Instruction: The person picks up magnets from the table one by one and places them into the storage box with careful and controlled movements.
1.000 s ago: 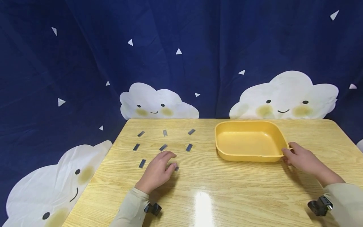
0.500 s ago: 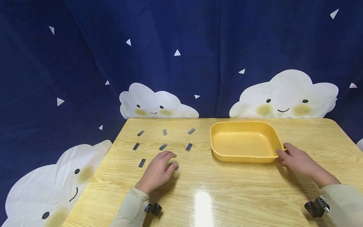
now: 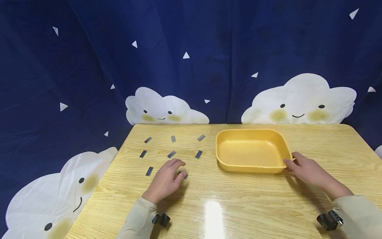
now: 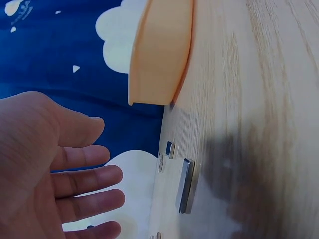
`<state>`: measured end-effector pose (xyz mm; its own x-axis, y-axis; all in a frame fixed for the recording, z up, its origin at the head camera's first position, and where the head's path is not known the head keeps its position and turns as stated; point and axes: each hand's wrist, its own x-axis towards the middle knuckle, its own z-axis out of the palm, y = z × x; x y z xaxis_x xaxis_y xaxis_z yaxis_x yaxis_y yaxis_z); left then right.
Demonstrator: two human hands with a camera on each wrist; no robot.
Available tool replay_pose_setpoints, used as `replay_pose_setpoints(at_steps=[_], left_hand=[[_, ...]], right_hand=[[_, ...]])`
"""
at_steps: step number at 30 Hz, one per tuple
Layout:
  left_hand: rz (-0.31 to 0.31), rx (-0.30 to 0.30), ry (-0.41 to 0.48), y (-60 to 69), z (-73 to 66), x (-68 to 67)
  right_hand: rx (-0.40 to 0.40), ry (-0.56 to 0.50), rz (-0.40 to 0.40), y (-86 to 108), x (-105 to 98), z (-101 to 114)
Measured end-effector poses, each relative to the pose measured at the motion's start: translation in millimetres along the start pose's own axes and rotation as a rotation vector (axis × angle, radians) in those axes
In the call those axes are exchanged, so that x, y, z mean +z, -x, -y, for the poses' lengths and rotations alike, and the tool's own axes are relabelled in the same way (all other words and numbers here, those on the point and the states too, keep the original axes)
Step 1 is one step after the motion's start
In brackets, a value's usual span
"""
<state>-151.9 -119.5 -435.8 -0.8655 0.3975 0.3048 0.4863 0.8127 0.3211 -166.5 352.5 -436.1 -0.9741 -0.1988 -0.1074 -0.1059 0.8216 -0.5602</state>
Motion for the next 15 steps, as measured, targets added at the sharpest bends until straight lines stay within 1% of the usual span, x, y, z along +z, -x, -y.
replay_pose_setpoints(at_steps=[2,5,8,12,15], left_hand=[[0.0,0.002,0.0,0.4,0.2,0.5],[0.003,0.003,0.001,1.0,0.4,1.7],[0.012,0.001,0.003,1.6,0.4,2.7],[0.007,0.0,0.006,2.4,1.1,2.4],[-0.004,0.001,0.005,2.9,2.1,2.0]], right_hand=[[-0.011,0.001,-0.002,0.9,2.4,3.0],[-0.021,0.031,-0.003,2.1,4.6,7.8],[-0.019,0.073,0.021,2.4,2.9,9.2],[0.01,0.074,0.087,-1.4,-9.2,5.0],[0.04,0.018,0.129,-7.6,-21.5,-0.8]])
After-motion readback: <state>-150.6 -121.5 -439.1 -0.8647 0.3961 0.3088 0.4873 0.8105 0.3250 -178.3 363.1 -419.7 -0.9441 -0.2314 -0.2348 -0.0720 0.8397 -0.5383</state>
